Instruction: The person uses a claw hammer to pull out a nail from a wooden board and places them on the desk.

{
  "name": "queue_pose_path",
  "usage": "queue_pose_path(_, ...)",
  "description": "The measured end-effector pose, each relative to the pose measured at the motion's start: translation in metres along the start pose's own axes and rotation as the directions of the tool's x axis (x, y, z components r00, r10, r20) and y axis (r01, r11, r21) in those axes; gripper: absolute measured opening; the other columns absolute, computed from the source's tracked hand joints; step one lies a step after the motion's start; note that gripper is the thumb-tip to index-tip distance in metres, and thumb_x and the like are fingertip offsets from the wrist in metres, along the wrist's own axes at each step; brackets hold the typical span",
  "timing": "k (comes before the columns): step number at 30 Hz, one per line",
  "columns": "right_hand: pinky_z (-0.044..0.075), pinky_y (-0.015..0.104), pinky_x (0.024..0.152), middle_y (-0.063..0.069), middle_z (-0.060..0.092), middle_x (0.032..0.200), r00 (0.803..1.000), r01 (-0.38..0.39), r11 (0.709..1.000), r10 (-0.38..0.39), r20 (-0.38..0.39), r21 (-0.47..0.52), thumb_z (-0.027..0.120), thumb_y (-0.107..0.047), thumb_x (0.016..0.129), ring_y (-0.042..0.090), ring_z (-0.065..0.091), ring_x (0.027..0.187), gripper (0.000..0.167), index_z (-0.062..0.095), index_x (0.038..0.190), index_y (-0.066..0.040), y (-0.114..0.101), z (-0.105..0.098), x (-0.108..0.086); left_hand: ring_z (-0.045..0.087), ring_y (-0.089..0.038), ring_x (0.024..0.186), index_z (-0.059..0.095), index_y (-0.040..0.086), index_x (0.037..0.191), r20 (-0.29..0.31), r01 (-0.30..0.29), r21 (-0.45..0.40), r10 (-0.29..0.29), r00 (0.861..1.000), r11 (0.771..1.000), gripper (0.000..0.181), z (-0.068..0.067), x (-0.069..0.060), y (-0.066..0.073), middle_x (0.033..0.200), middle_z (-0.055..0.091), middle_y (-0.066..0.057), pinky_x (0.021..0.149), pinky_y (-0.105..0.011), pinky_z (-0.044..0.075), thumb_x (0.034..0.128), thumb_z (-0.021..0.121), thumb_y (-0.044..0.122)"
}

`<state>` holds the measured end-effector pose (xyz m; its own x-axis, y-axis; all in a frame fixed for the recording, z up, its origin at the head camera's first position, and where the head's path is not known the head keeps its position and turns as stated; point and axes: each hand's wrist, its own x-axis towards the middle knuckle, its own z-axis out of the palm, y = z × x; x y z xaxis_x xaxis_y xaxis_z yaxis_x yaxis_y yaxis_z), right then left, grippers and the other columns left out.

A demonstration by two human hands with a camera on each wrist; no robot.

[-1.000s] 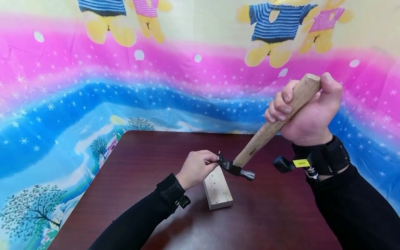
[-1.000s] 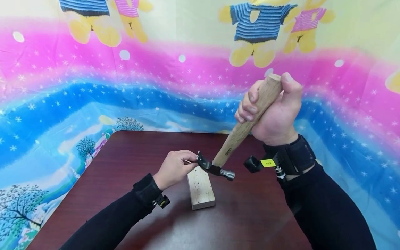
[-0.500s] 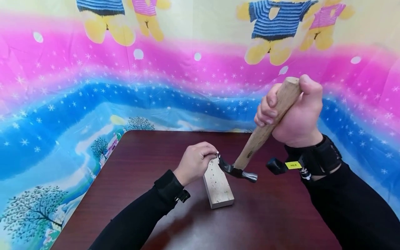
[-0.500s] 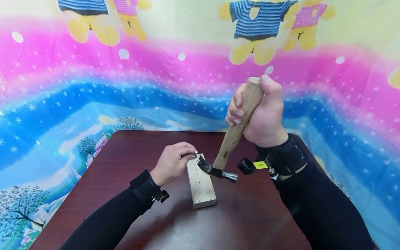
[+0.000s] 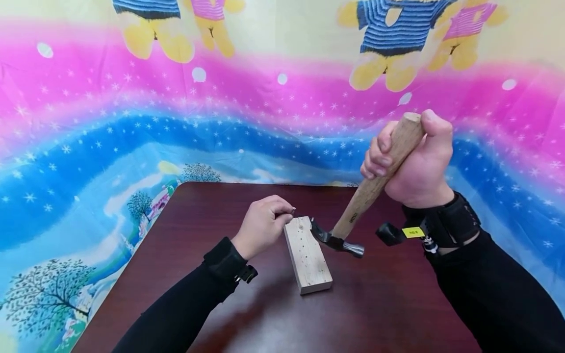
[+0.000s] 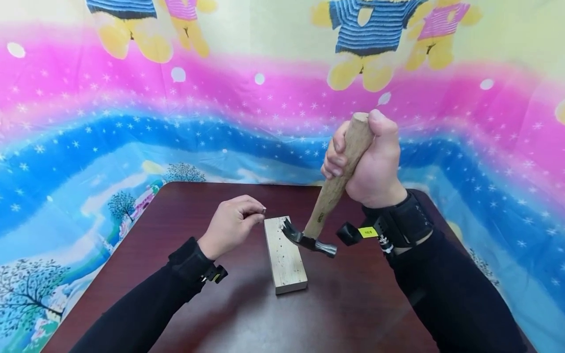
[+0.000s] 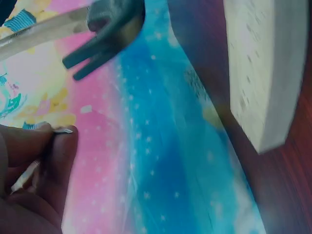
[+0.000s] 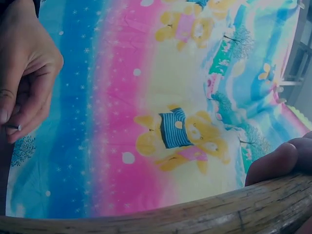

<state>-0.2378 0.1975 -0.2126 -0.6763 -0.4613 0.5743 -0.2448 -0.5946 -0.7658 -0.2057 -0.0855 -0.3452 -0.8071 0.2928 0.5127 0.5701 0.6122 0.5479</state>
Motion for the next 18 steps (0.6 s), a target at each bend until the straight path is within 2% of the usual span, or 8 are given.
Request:
queue_pose_path(2,0.023,0.049,0.052,0.008,0.047,0.056,1.000,0.001,1.000,-0.001,0.004,0.018,0.031,-0.052,0.103,0.026,0.033,0.050,0.067,0.066,0.071,-0.006,0.003,-0.003,-0.002,0.077,-0.022,0.096,0.084,0.001,0.104,0.008,0.079,0.035,-0.080,0.997,0.996,0.010,-0.007,-0.005,-0.006,0.112,0.077,-0.010,0.083,-0.033,0.064,0.0986,0.076,0.003)
queue_pose_path(4,0.023,0.048,0.054,0.009,0.048,0.057,1.000,-0.006,1.000,0.005,0.015,0.030,0.031,-0.052,0.104,0.026,0.033,0.052,0.066,0.066,0.072,-0.006,0.006,-0.006,-0.004,0.078,-0.022,0.098,0.084,0.002,0.104,0.032,0.159,0.077,-0.162,0.986,0.984,0.009,-0.014,-0.014,-0.017,0.113,0.075,-0.009,0.087,-0.036,0.064,0.0986,0.077,0.006)
queue_pose_path(9,0.025,0.049,0.057,0.009,0.048,0.059,1.000,-0.024,1.000,0.024,0.015,0.017,0.025,-0.050,0.105,0.027,0.034,0.055,0.068,0.067,0.074,-0.006,0.011,-0.014,-0.010,0.078,-0.026,0.105,0.084,0.006,0.105,0.103,0.328,0.122,-0.341,0.935,0.937,0.010,-0.039,-0.043,-0.048,0.112,0.074,-0.007,0.092,-0.041,0.064,0.0996,0.077,0.010)
queue_pose_path(12,0.025,0.050,0.057,0.010,0.049,0.059,1.000,-0.014,0.999,0.014,0.000,0.038,0.021,-0.050,0.106,0.027,0.035,0.054,0.072,0.067,0.075,-0.003,0.009,-0.017,-0.013,0.076,-0.026,0.105,0.084,0.007,0.107,0.117,0.388,0.127,-0.403,0.908,0.913,0.011,-0.052,-0.058,-0.063,0.113,0.073,-0.008,0.090,-0.041,0.064,0.1011,0.076,0.012)
queue_pose_path(18,0.025,0.052,0.056,0.014,0.051,0.059,1.000,0.005,0.995,-0.004,-0.008,0.100,0.013,-0.046,0.104,0.029,0.037,0.053,0.078,0.065,0.074,0.003,0.002,-0.023,-0.014,0.071,-0.025,0.097,0.082,0.004,0.106,0.093,0.455,0.197,-0.479,0.873,0.868,0.012,-0.070,-0.082,-0.085,0.113,0.072,-0.013,0.089,-0.044,0.062,0.1012,0.075,0.013)
